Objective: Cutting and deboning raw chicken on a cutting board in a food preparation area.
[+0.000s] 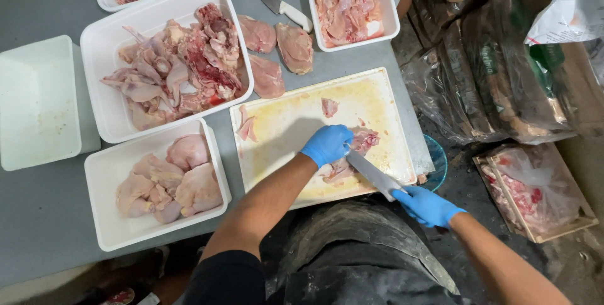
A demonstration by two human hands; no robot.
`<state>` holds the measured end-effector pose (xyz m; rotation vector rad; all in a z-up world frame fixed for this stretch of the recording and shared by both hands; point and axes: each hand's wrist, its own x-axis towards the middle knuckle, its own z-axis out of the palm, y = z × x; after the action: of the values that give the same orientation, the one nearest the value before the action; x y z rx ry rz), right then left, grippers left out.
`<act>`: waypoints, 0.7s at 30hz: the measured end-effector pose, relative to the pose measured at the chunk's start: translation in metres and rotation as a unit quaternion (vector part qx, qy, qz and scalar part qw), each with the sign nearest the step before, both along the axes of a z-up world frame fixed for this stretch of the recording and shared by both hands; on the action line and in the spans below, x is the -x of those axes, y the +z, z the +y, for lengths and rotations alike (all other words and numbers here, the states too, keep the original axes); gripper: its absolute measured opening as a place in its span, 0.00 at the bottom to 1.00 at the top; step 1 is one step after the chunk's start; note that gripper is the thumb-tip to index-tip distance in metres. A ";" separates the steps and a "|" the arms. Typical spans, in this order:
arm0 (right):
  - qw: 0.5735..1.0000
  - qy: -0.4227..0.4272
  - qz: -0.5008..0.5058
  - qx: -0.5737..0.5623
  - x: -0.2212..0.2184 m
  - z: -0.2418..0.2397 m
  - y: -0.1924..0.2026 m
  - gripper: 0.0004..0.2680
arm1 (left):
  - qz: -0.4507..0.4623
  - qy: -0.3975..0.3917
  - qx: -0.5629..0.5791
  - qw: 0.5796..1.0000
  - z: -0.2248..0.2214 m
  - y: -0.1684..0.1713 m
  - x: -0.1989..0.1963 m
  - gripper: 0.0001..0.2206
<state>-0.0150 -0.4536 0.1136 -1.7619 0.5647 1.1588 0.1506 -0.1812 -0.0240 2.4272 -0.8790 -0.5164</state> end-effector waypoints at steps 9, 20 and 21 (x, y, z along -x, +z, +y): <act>0.997 0.032 -0.002 0.072 0.032 -0.056 0.001 0.17 | -0.047 0.161 -0.007 0.986 0.026 0.017 -0.090 0.04; 0.982 -0.083 0.113 0.123 0.096 -0.054 -0.010 0.19 | -0.043 0.106 -0.250 0.962 -0.036 -0.072 -0.104 0.24; 0.976 -0.094 0.133 0.144 0.105 -0.060 -0.022 0.19 | 0.005 0.097 -0.257 0.962 -0.038 -0.068 -0.112 0.23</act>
<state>-0.1201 -0.5132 0.0916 -1.7556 1.0836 1.2330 0.2629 -0.2193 -0.0916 2.9323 -0.5367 -0.7574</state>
